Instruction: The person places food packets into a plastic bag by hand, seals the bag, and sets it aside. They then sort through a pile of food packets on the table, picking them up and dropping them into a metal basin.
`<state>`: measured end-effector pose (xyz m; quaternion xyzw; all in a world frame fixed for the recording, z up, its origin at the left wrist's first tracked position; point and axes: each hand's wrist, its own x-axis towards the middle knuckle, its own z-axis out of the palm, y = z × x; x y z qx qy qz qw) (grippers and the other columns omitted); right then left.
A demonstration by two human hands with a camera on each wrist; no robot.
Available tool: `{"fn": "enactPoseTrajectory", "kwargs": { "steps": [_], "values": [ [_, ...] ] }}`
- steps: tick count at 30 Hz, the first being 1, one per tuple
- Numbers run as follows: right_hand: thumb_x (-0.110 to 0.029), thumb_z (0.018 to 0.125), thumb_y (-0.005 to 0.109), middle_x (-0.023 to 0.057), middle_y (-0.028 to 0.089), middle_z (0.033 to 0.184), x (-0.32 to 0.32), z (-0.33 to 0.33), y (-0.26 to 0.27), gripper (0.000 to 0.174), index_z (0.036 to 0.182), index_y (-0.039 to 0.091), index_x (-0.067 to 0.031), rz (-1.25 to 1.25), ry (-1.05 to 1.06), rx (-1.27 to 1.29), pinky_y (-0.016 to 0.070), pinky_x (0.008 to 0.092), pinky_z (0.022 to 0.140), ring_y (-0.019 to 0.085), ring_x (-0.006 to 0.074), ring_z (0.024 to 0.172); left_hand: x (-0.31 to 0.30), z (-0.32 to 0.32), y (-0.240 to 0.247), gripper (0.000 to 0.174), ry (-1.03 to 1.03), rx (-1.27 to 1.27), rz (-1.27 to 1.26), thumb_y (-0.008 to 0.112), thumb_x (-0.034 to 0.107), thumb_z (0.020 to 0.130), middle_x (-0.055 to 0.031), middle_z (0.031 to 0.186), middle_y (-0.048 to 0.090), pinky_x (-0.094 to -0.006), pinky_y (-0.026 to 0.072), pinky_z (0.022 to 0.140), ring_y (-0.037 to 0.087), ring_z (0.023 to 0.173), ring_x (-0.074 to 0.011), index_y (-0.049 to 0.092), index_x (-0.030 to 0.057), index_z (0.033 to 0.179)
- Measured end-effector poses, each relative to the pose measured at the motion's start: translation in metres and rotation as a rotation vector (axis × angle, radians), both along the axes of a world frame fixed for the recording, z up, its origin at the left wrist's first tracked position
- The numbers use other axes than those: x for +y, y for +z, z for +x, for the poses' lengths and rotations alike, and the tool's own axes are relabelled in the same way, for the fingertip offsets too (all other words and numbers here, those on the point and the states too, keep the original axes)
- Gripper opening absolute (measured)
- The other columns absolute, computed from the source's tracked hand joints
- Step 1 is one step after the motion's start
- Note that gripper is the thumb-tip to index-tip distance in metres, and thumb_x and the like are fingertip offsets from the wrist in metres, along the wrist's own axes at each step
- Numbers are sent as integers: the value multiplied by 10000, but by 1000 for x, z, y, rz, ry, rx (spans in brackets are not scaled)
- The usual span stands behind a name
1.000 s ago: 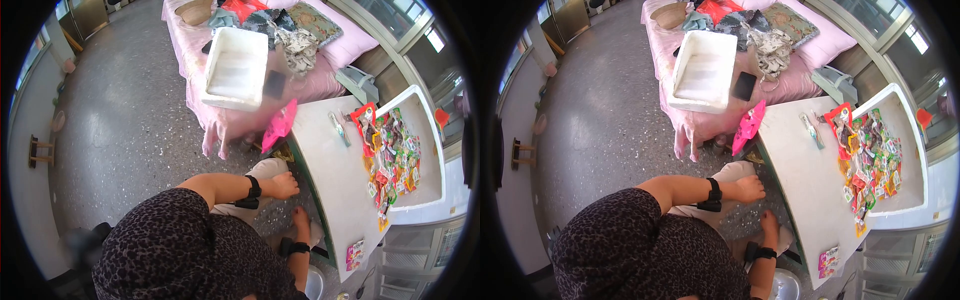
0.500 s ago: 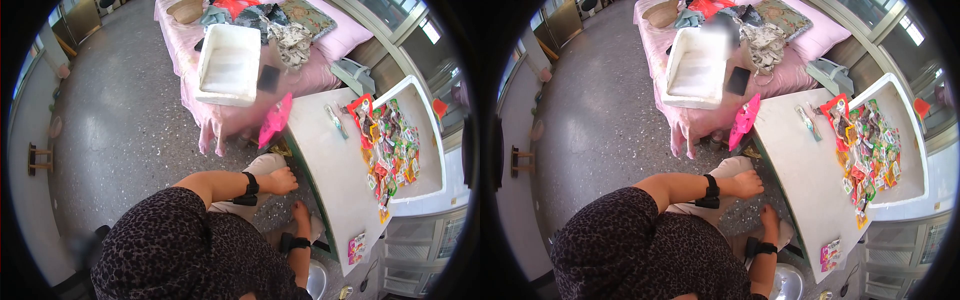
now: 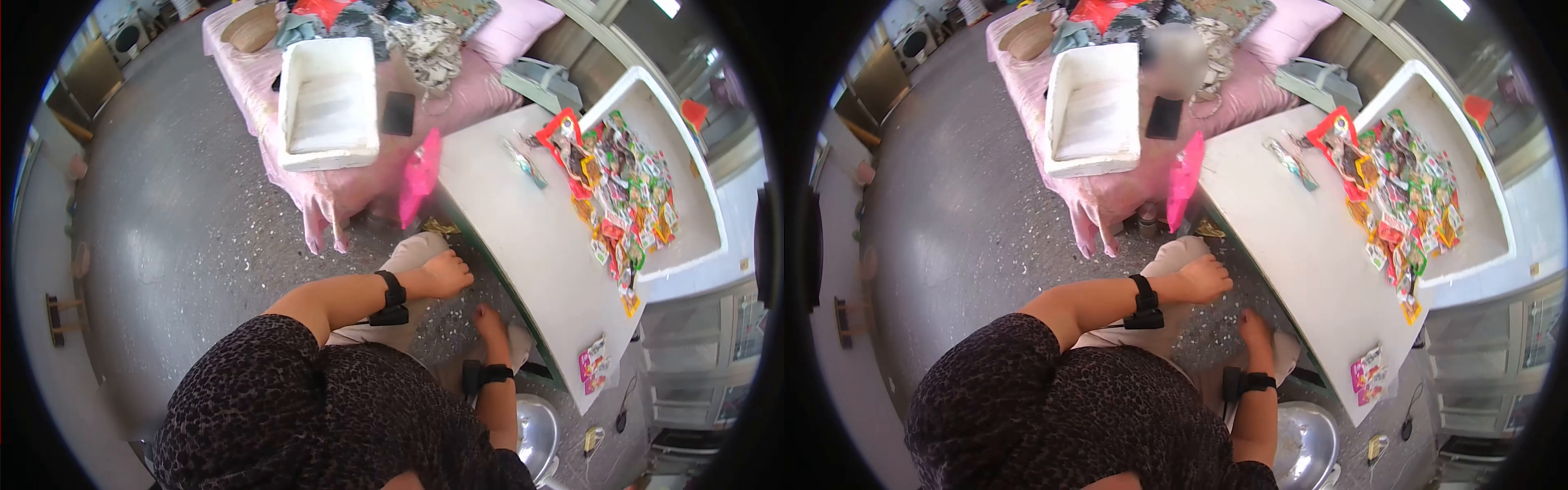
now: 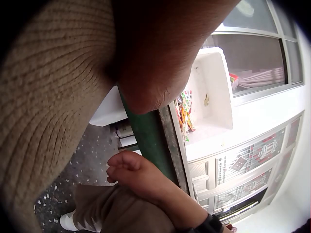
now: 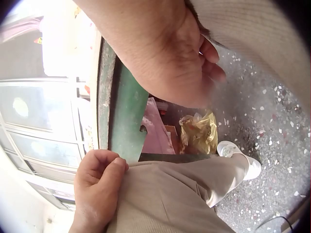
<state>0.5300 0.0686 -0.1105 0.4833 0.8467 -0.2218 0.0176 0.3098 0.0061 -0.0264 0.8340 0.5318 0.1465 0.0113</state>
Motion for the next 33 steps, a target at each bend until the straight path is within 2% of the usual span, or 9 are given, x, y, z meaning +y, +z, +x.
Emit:
{"fn": "enactPoseTrajectory", "kwargs": {
  "steps": [3,10,22,25,28,31,33],
  "values": [
    [-212,692,505,177,557,759,-4,-5,9,194,793,522,-47,-67,-40,-29,418,401,611,537,341,734,1,-2,-1,138,-4,-3,2,524,205,642,-49,733,543,-332,369,674,527,753,-205,536,105,737],
    [-180,691,489,169,552,779,-10,-5,26,150,773,518,-59,-7,32,42,413,398,617,530,329,750,3,0,3,78,-2,-4,18,521,164,632,-57,701,537,-336,386,675,533,728,-213,516,99,674],
    [-173,709,458,151,551,833,-10,0,26,184,841,531,-68,-81,23,-2,415,405,641,523,317,773,5,2,4,29,7,-20,114,497,120,643,-65,677,536,-353,384,670,533,692,-231,504,92,643],
    [-165,687,499,156,557,744,-16,5,42,168,804,513,-44,-94,-33,191,424,377,596,539,299,694,7,-1,0,37,11,-20,121,495,119,653,-64,659,531,-355,381,664,531,686,-233,499,90,631],
    [-179,706,528,120,549,719,-24,19,72,166,797,510,-41,-259,-101,459,421,322,574,534,225,664,7,-4,-1,47,-6,-29,132,507,126,646,-68,667,520,-360,382,648,522,689,-237,489,84,636],
    [-167,725,546,74,539,732,-34,48,117,168,827,518,-36,-149,-107,715,415,273,584,513,144,674,8,-4,0,59,-16,-47,123,518,129,640,-69,676,516,-362,384,647,518,693,-239,484,81,638],
    [-127,735,540,49,532,761,-32,78,142,160,861,520,-30,-43,-182,827,410,257,605,498,115,695,8,-4,2,54,-7,-45,132,516,131,649,-68,668,523,-359,386,643,524,682,-238,494,83,642]
  ]
}}
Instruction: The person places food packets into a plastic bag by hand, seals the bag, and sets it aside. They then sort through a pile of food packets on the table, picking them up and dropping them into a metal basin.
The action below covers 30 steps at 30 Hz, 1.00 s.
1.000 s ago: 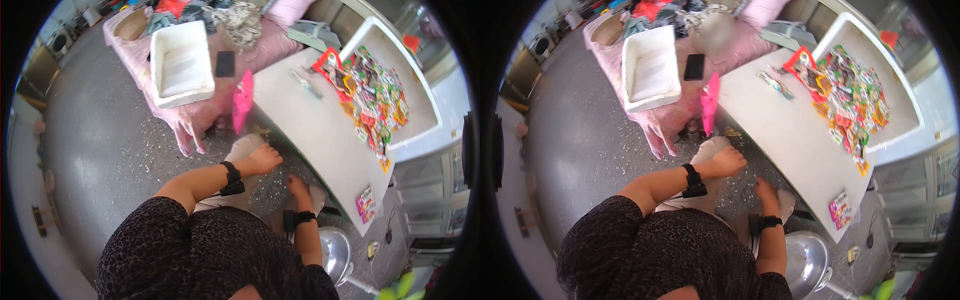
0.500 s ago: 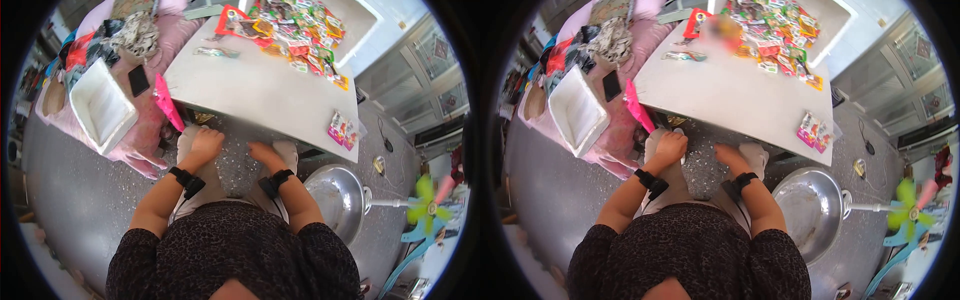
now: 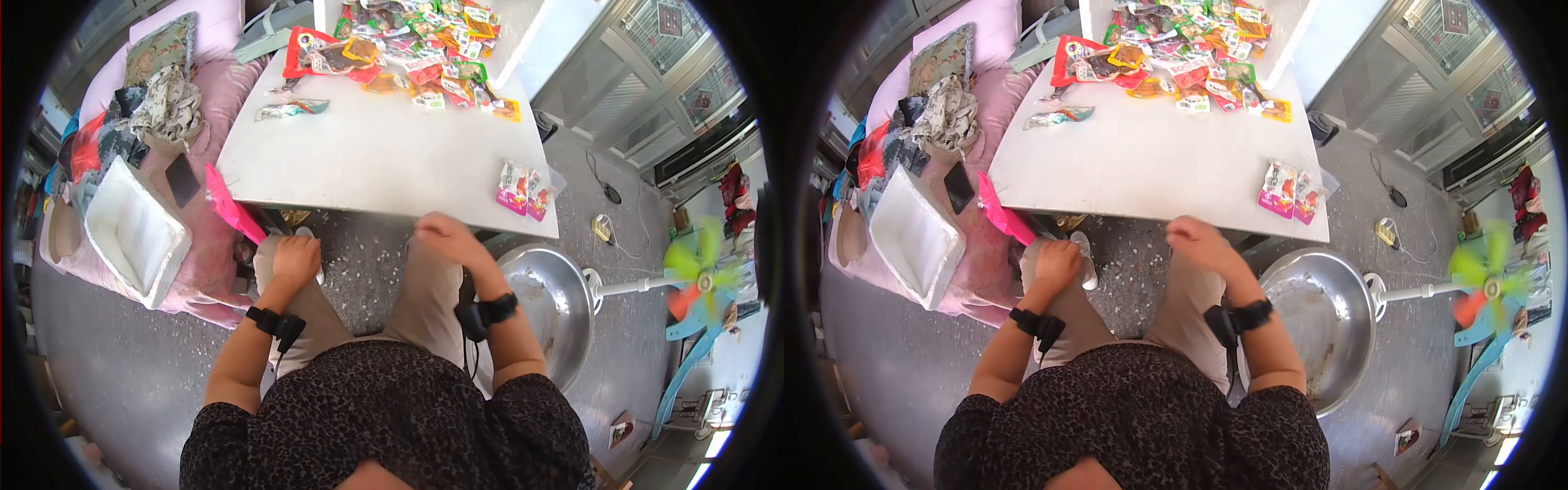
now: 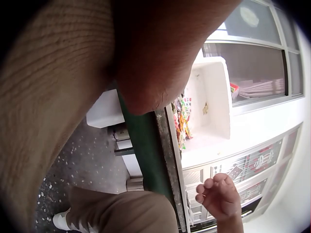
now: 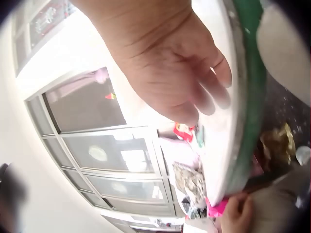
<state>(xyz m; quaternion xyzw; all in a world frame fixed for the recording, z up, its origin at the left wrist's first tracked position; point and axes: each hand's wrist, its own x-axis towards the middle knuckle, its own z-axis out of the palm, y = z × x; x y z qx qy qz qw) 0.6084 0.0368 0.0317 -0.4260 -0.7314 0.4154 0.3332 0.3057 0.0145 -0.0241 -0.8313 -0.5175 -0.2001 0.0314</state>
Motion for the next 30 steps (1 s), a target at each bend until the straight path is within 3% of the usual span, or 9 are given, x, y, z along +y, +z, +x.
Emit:
{"fn": "enactPoseTrajectory", "kwargs": {
  "steps": [2,5,6,9,12,15,18,24,30],
  "values": [
    [-97,743,528,35,527,763,8,35,29,130,851,521,-25,76,-248,-67,410,244,617,490,101,705,-1,-1,5,51,11,24,26,509,134,668,-66,648,535,-353,392,629,535,659,-233,513,86,652],
    [-109,716,549,110,556,844,39,105,23,205,893,530,-8,447,-736,-237,402,268,702,529,226,788,2,-5,-1,63,25,11,-22,508,146,677,-66,672,543,-354,394,643,539,665,-234,529,88,692],
    [-210,707,552,126,542,948,51,126,22,300,926,533,-7,372,-845,-361,391,333,759,506,265,887,2,-6,1,69,26,-3,-52,511,149,676,-67,680,544,-358,396,639,539,667,-238,531,88,702],
    [-309,701,528,118,517,1003,67,163,12,343,907,546,-36,310,-1032,-677,362,410,792,464,283,952,5,-10,6,94,23,-67,-149,517,158,673,-75,700,544,-370,405,625,537,675,-252,534,86,731],
    [-370,687,511,109,496,1042,79,170,-1,364,892,554,-73,-1,-972,-841,348,456,786,434,282,996,13,-16,11,115,10,-163,-228,521,158,673,-94,714,538,-375,412,608,529,681,-274,528,73,750],
    [-378,673,518,139,561,875,74,149,13,411,879,566,-26,38,-901,-905,391,400,744,502,310,894,21,-9,46,115,-41,-257,-240,520,142,681,-112,721,529,-373,416,602,521,681,-290,514,52,753],
    [-380,675,533,142,553,918,77,147,25,419,897,560,-26,-30,-828,-933,389,389,756,497,309,909,41,-6,79,112,-109,-350,-210,525,119,685,-118,729,520,-360,413,606,514,689,-292,501,36,757],
    [-348,695,565,167,530,980,131,176,35,419,931,541,-3,295,-767,-700,377,358,796,492,296,933,129,-24,119,165,-126,-394,-35,555,115,691,-125,817,517,-317,408,672,511,765,-261,502,24,818],
    [-327,707,574,197,527,971,224,167,70,446,956,518,37,252,-738,-485,381,322,791,501,290,921,267,-67,111,303,69,-412,35,570,173,704,-124,934,517,-303,388,746,489,881,-238,493,12,949]
  ]
}}
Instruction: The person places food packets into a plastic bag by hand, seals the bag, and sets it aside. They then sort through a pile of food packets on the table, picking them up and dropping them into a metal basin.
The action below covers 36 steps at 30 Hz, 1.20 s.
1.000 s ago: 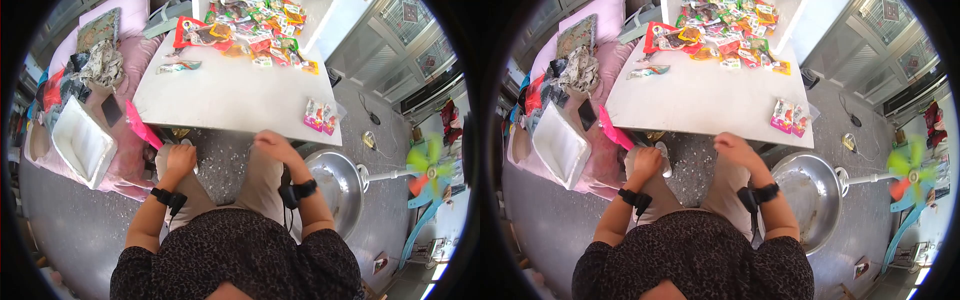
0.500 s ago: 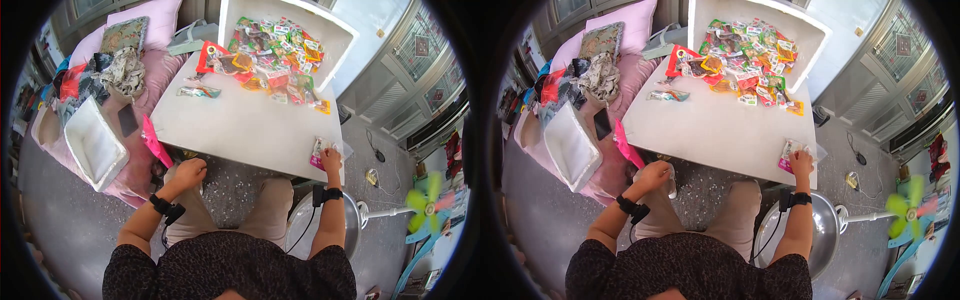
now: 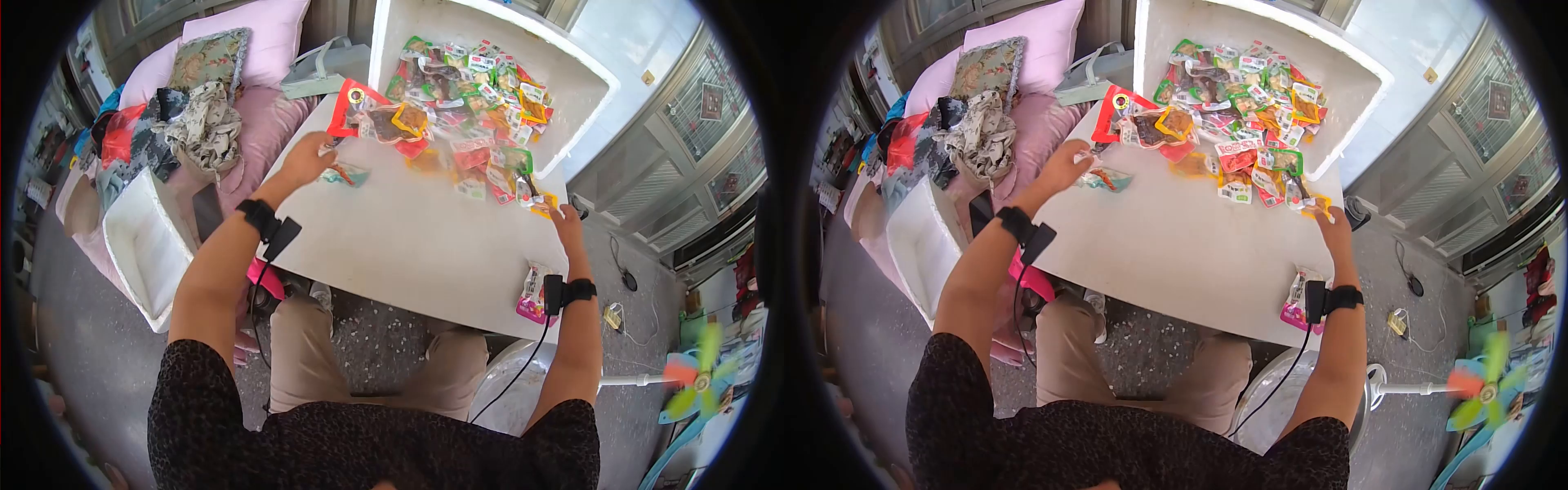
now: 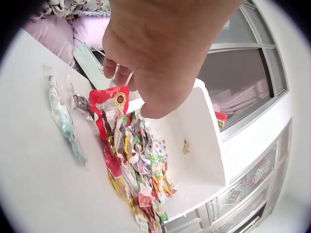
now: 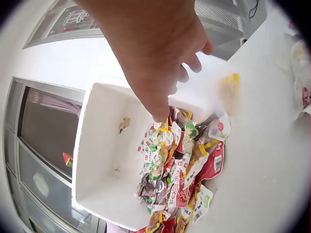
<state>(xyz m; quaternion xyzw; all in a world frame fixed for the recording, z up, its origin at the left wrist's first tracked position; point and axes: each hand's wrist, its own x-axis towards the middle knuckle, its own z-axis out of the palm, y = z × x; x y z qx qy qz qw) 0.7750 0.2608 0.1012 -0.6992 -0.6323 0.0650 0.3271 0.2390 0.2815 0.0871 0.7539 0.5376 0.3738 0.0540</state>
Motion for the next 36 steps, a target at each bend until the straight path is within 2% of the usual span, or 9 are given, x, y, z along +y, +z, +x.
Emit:
{"fn": "enactPoseTrajectory", "kwargs": {
  "steps": [3,9,12,15,18,22,26,29,36],
  "values": [
    [-342,708,570,200,509,1006,43,-1,-1,479,983,500,43,-1,-45,30,370,325,807,483,290,954,59,-16,-5,443,169,-145,-86,567,240,689,-201,1047,476,-326,359,827,462,976,-296,453,-6,1040],
    [-414,665,582,270,490,996,122,29,-34,632,985,469,119,93,-136,-44,351,348,835,464,342,967,119,-16,-11,608,289,-289,-167,580,262,680,-241,1128,416,-326,316,880,397,1069,-315,348,-59,1141],
    [-440,657,581,268,487,1009,140,28,-42,667,1010,456,113,12,-171,-32,361,347,824,472,339,963,172,-31,-47,635,166,-276,-47,596,246,671,-216,1055,475,-317,377,813,472,975,-293,327,-52,1163],
    [-443,653,584,261,494,1001,157,17,-63,677,1032,447,101,-132,-112,70,387,332,786,493,318,936,161,-4,-22,438,163,-639,-367,556,139,721,-135,1009,506,-284,419,735,516,865,-191,396,-25,1096],
    [-440,654,577,218,525,948,145,-29,-50,619,994,475,67,-253,13,191,416,309,714,528,273,847,176,-5,-39,317,0,-751,-629,532,100,737,-96,925,533,-270,456,624,543,739,-150,440,-15,1018],
    [-433,653,572,182,536,913,141,-56,-65,555,931,497,42,-222,112,179,421,345,694,529,281,819,159,15,-34,259,76,-729,-656,502,41,743,-92,875,544,-282,484,617,559,695,-149,429,-1,988],
    [-391,625,595,180,472,1015,133,-84,-58,492,904,504,4,-74,-76,-307,394,410,728,464,317,931,124,39,-14,261,-38,-930,-665,497,8,726,-108,878,542,-276,495,585,573,724,-166,434,-7,979],
    [-397,589,610,165,436,1070,130,-124,-57,507,924,501,-31,341,66,-294,353,431,780,425,300,985,125,42,-32,215,21,-1115,-647,492,-9,711,-104,819,545,-277,489,552,567,664,-164,451,-5,921],
    [-298,621,590,99,464,1034,65,-266,-49,359,904,513,-90,475,375,-449,289,443,818,412,274,992,70,77,-33,150,45,-1100,-390,486,4,679,-74,682,517,-268,444,457,520,537,-151,455,10,826]
  ]
}}
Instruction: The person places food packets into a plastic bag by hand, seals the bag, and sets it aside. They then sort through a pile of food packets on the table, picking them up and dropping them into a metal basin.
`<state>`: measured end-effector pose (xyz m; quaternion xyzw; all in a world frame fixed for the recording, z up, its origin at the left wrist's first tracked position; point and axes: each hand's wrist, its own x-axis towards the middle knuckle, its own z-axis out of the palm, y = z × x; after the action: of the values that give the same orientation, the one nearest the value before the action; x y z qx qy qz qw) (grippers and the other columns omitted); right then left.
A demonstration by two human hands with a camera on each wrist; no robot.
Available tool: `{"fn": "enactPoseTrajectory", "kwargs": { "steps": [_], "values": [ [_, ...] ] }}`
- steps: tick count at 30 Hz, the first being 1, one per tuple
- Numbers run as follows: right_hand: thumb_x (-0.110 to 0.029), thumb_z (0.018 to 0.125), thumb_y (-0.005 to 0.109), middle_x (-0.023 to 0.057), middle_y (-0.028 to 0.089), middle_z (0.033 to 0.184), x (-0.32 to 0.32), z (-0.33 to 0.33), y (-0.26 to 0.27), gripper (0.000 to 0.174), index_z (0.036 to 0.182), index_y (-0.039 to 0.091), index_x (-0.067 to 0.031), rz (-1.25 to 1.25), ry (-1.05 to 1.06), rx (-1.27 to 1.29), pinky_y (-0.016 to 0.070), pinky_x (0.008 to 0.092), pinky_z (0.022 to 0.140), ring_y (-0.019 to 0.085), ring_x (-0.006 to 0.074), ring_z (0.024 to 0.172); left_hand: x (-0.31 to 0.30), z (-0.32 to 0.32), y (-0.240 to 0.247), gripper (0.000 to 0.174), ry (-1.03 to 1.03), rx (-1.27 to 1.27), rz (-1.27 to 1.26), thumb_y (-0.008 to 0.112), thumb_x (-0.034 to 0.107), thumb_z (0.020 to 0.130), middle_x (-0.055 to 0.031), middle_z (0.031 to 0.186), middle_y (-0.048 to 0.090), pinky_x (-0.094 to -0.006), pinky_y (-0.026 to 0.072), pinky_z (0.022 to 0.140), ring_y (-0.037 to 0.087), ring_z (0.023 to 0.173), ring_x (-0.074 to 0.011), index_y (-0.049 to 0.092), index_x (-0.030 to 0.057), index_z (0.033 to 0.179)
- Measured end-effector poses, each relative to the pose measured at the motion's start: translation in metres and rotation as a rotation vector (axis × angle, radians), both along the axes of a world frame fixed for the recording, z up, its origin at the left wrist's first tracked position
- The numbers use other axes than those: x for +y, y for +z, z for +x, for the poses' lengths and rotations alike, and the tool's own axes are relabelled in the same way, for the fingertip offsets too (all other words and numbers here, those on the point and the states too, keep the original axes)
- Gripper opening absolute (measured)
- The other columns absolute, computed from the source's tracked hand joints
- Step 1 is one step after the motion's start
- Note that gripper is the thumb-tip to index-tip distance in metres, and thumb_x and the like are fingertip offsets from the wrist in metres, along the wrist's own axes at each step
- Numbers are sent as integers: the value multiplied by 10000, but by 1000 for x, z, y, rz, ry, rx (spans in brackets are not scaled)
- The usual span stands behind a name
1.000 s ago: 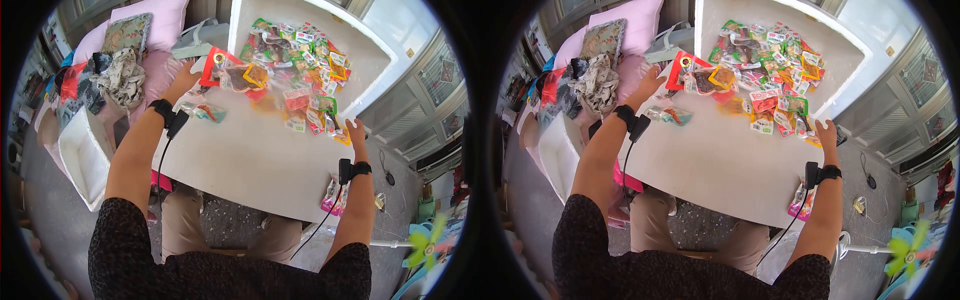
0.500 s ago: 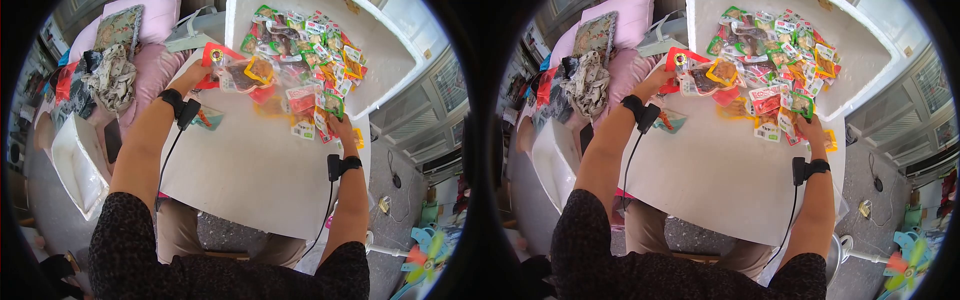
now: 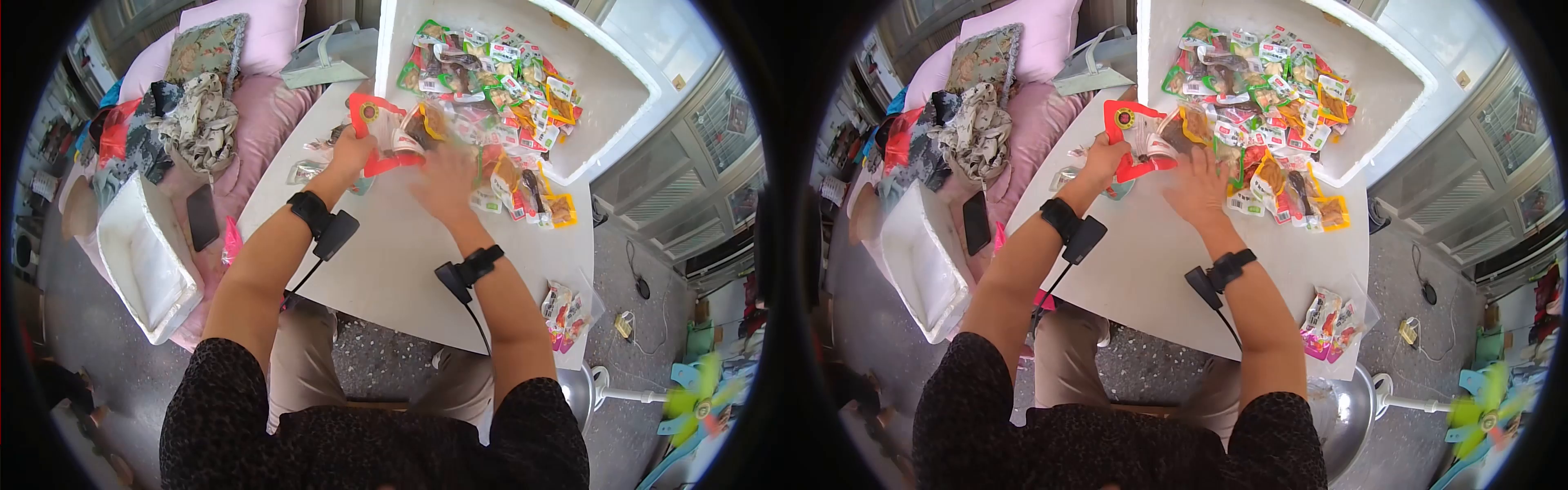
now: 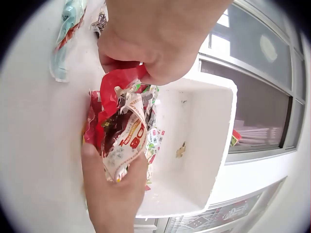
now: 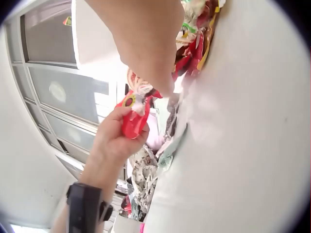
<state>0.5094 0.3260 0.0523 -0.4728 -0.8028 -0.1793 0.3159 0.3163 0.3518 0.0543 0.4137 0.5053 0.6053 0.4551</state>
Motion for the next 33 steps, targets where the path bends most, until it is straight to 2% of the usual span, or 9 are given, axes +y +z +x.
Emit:
{"fn": "enactPoseTrajectory", "kwargs": {
  "steps": [5,8,14,24,25,26,27,30,33],
  "values": [
    [-206,695,501,98,552,880,19,3,-28,200,844,522,-75,-484,-38,226,411,401,675,516,315,793,-50,6,33,160,12,101,47,486,11,687,-56,706,517,-247,444,519,520,591,-129,460,12,845],
    [-159,733,471,82,568,812,13,29,-27,177,874,522,-65,-290,112,287,449,337,557,543,276,670,-74,-1,46,162,-25,113,74,475,8,704,-48,738,527,-237,442,564,522,636,-115,467,13,865],
    [-128,796,434,20,545,888,-111,34,105,210,991,499,-85,-859,370,1392,470,276,582,540,118,742,-133,-2,68,144,-165,-104,173,449,-4,728,-54,787,550,-242,446,582,534,670,-112,484,4,867],
    [-93,809,406,77,520,937,-242,131,94,254,1048,452,-20,-697,379,1708,477,341,625,529,193,822,-242,10,91,113,-133,-221,144,499,3,704,-23,682,543,-217,428,480,508,553,-76,533,42,804],
    [-100,808,415,74,533,927,-266,154,94,250,1041,460,-21,-654,315,1694,480,329,618,540,187,801,-253,12,92,106,-163,-239,105,496,15,709,-23,679,543,-215,430,467,503,543,-72,536,33,805],
    [-108,807,423,70,546,917,-290,175,95,246,1033,468,-22,-625,252,1683,483,317,612,550,180,779,-253,1,79,174,-250,-243,67,482,12,726,-57,778,567,-242,468,568,554,647,-140,521,23,896],
    [-115,806,432,67,560,908,-311,189,93,242,1026,477,-23,-613,200,1670,486,305,605,560,173,758,-270,15,91,156,-188,-224,61,479,25,742,-55,757,564,-236,465,559,542,617,-126,521,26,892],
    [-101,795,444,81,548,909,-377,264,79,259,1039,460,-16,-667,-11,1562,489,320,611,562,187,765,-288,26,92,208,-321,-215,39,459,34,760,-90,834,555,-268,479,629,552,708,-155,470,4,966],
    [-144,788,460,73,544,920,-446,323,56,261,1016,474,-16,-644,-365,1518,485,293,588,561,174,775,-293,39,81,226,-436,-220,27,456,39,766,-115,865,552,-304,483,664,566,746,-186,453,-5,988]
  ]
}}
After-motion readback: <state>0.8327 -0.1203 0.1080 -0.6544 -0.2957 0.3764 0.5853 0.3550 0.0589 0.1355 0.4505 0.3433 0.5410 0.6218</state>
